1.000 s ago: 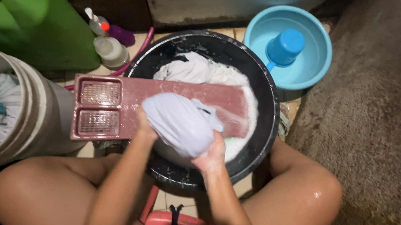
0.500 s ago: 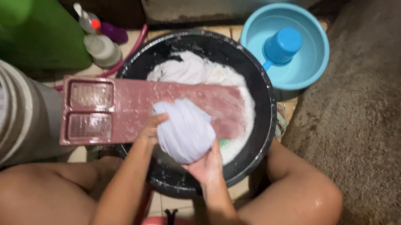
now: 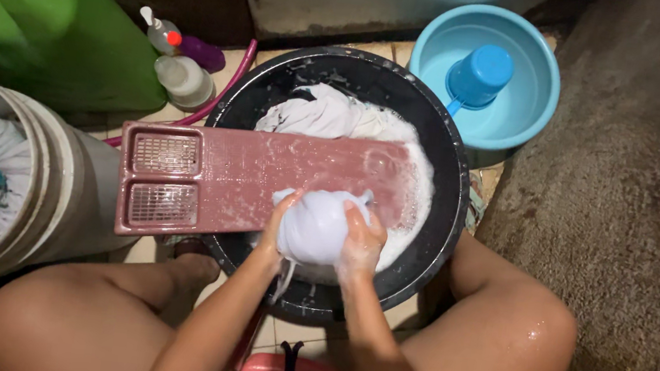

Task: The person washes clothes by hand in a basin of soapy water using a washboard and a brush.

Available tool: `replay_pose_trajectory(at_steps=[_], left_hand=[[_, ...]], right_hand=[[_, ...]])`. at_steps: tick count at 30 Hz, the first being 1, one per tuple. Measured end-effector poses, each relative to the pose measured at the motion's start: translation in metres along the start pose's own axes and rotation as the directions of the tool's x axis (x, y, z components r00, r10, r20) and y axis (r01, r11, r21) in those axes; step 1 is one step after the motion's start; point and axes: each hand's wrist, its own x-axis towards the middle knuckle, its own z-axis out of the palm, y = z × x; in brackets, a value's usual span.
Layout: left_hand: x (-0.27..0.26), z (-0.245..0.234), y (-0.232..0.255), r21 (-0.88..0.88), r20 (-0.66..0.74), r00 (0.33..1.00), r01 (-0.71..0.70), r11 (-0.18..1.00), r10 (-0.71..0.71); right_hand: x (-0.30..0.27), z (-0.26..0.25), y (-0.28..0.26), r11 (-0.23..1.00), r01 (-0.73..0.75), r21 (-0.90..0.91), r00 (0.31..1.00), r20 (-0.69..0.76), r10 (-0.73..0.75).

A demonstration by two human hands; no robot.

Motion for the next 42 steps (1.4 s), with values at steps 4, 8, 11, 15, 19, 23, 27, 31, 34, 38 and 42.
replay_pose_trajectory(at_steps=[4,8,11,15,19,23,27,31,34,38,42], left_hand=[[0.031,-0.005,-0.006,0.035,0.08,0.984,0.158,0.987,-0.16],[0.058,0.004,0.007,0.227,0.139,0.937,0.285,0.931,-0.32],[0.075,0.012,0.017,0.531,0.118,0.901,0.298,0.793,-0.417],[0.087,0.021,0.027,0.738,0.093,0.86,0.278,0.614,-0.501],[0.078,0.017,0.024,0.772,0.142,0.821,0.258,0.581,-0.553],[0.061,0.001,0.021,0.753,0.172,0.816,0.252,0.608,-0.551],[0.051,-0.006,0.015,0.745,0.191,0.85,0.199,0.637,-0.49],[0.042,-0.011,0.011,0.763,0.188,0.912,0.097,0.639,-0.364],[0.031,-0.013,0.01,0.784,0.19,0.945,0.017,0.62,-0.266],[0.015,-0.013,0.01,0.811,0.189,0.975,-0.086,0.579,-0.12],[0.006,-0.012,0.011,0.853,0.175,0.984,-0.164,0.496,0.024]], right_hand=[[-0.016,0.005,-0.012,0.933,0.189,-0.307,0.98,0.001,-0.199],[-0.028,0.006,-0.034,0.648,0.531,-0.546,0.843,0.268,-0.466],[-0.035,0.007,-0.044,-0.023,0.848,-0.53,0.409,0.681,-0.607],[-0.04,0.014,-0.039,-0.096,0.931,-0.352,0.222,0.755,-0.617],[-0.058,0.009,-0.022,0.129,0.903,-0.41,0.392,0.664,-0.636],[-0.059,0.003,-0.01,-0.132,0.965,-0.227,0.136,0.863,-0.487],[-0.072,0.005,0.005,-0.051,0.983,-0.176,0.113,0.802,-0.586],[-0.077,0.005,0.011,-0.21,0.971,-0.112,0.0,0.882,-0.472],[-0.083,0.003,0.018,-0.073,0.965,-0.253,0.199,0.88,-0.432],[-0.085,0.003,0.024,-0.053,0.982,-0.183,0.145,0.899,-0.414],[-0.08,-0.003,0.035,-0.104,0.991,-0.089,0.04,0.914,-0.404]])
